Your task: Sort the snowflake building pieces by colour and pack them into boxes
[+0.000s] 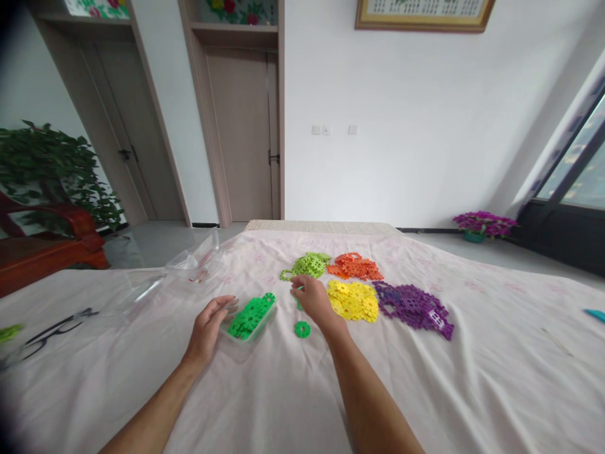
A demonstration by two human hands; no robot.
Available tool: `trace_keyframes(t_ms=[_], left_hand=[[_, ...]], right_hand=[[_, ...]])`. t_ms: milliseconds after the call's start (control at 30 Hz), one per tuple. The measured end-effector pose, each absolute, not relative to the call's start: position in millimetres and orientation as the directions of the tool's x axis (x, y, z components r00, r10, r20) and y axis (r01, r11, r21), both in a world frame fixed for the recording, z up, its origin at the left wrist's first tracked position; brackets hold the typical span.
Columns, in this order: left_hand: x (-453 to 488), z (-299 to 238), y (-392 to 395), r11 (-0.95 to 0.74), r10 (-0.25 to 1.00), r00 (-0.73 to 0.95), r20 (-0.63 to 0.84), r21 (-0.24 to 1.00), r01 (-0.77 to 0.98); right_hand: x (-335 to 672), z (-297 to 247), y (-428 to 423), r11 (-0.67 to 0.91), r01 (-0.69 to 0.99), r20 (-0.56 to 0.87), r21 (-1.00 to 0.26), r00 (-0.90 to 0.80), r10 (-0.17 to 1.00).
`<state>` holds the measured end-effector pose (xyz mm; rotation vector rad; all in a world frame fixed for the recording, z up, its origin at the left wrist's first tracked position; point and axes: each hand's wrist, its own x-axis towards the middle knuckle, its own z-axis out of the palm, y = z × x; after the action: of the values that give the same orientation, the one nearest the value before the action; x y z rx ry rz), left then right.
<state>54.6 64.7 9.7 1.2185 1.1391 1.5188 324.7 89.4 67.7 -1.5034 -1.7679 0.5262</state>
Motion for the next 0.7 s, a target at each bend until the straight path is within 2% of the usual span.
trace_keyframes(t_ms=[67,167,367,500,700], left_hand=[[55.2,10.5,64.4,-0.217,0.966,-0.163,0.202,0.973,-0.078],[55.5,9.9,64.9,-0.201,0.969,-0.166,0.184,0.975,-0.095],[53.5,4.8,67.9,-0.206,0.970,-0.149,0.190,0.974,-0.096],[53.6,5.2,67.3,-0.202,0.971,-0.150,0.186,0.974,-0.100],[56.0,10.6,64.2,-0.191,0.971,-0.164,0.172,0.976,-0.106]], right_hand=[[345.7,65.3,92.1,0.160,0.799,0.291,-0.580,0.020,0.957],[370.3,61.6,89.9,0.092,0.889,0.267,-0.449,0.035,0.963],[380.6,53.2,74.4,0.165,0.970,0.268,-0.179,-0.113,0.957],[380.6,48.8,69.3,0.204,0.968,0.296,-0.146,-0.155,0.943],[375.7,46.3,64.1,0.216,0.957,0.301,-0.193,-0.152,0.942]])
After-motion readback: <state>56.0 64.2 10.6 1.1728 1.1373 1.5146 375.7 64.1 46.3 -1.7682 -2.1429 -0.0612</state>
